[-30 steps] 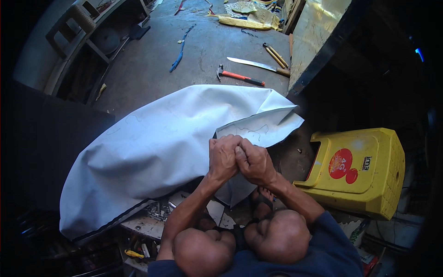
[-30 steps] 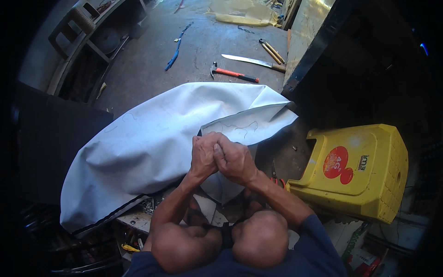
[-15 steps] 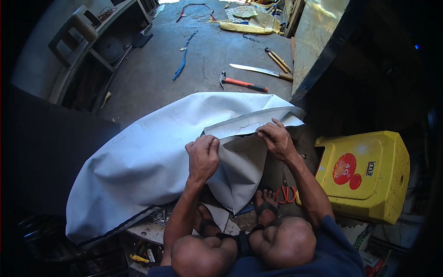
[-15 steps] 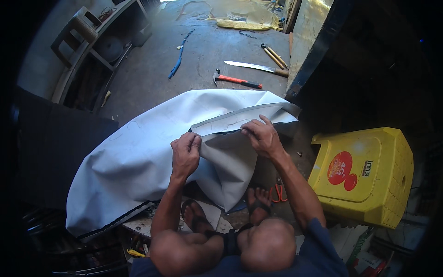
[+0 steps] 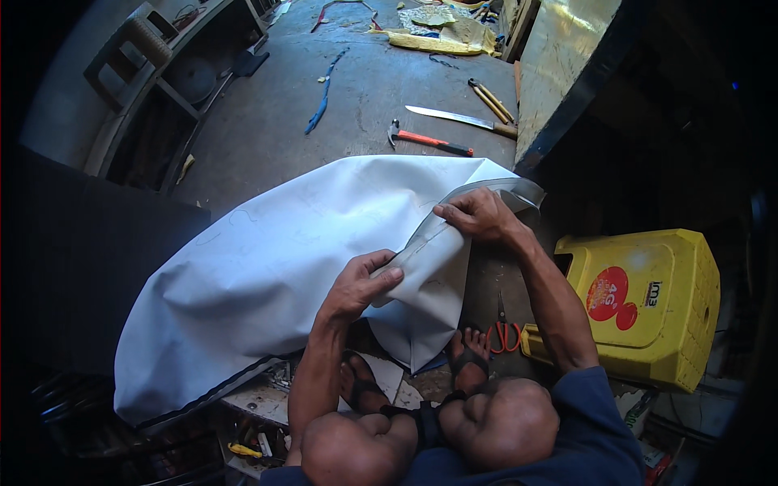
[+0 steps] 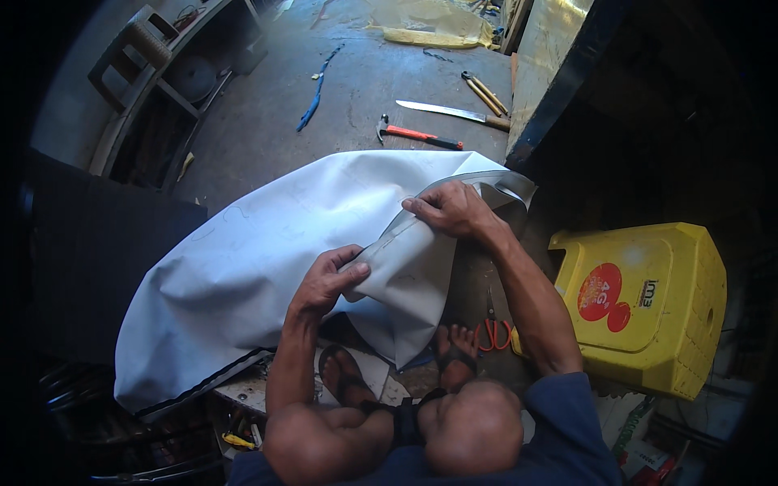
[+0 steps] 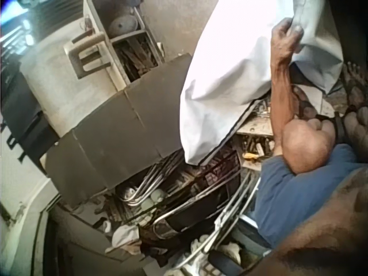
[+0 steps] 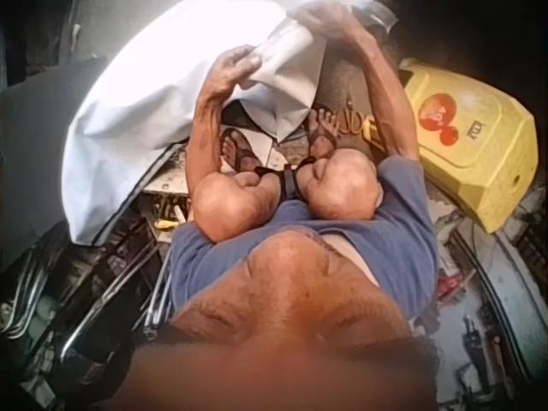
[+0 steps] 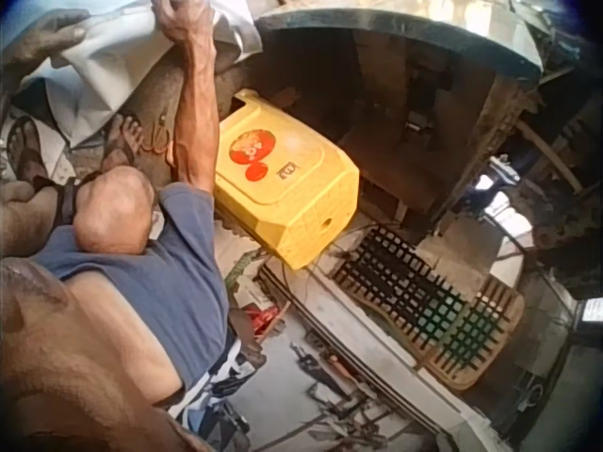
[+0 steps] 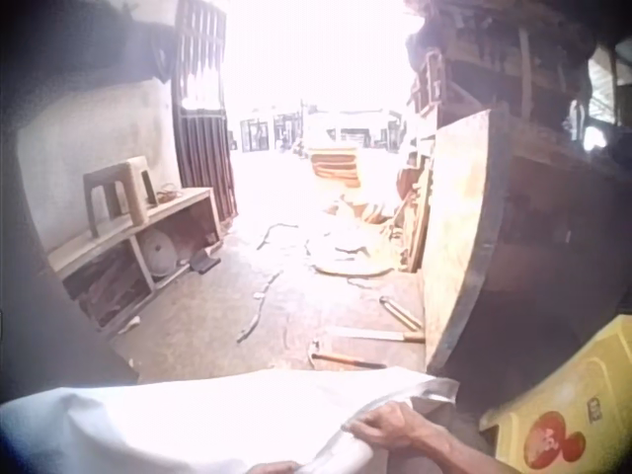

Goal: The person trims white upholstery fabric with shears and then guides it through a sewing machine to stitch a black lining to the edge.

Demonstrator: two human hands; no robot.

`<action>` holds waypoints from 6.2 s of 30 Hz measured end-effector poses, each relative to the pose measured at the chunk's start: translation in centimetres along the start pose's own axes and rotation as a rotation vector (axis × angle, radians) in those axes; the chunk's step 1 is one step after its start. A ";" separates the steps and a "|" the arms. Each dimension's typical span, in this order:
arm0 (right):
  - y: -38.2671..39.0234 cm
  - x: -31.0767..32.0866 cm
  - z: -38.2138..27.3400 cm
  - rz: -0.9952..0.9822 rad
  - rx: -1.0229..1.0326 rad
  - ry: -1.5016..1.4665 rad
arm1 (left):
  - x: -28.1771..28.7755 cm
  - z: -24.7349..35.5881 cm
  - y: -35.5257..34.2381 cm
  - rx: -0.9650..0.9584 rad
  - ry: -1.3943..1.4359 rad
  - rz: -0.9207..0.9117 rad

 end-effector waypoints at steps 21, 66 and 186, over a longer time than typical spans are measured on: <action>5.1 -4.2 -8.6 0.278 0.570 0.519 | -0.9 -1.6 -1.7 -0.011 0.200 -0.065; 9.1 -6.6 -6.1 0.483 0.134 -0.177 | -0.6 -1.3 -1.8 -0.083 0.171 0.101; 10.2 -15.9 -0.5 0.149 -0.198 -1.204 | 1.6 -3.9 -4.1 -0.238 0.086 0.472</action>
Point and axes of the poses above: each hand's wrist, its own y-axis away from the middle knuckle, its own x-axis out of the back of the hand, z = x × y, the point moved 5 cm from there along -y, towards the middle knuckle, and after that the axes turned 12 degrees about x, right-handed, at the moved point
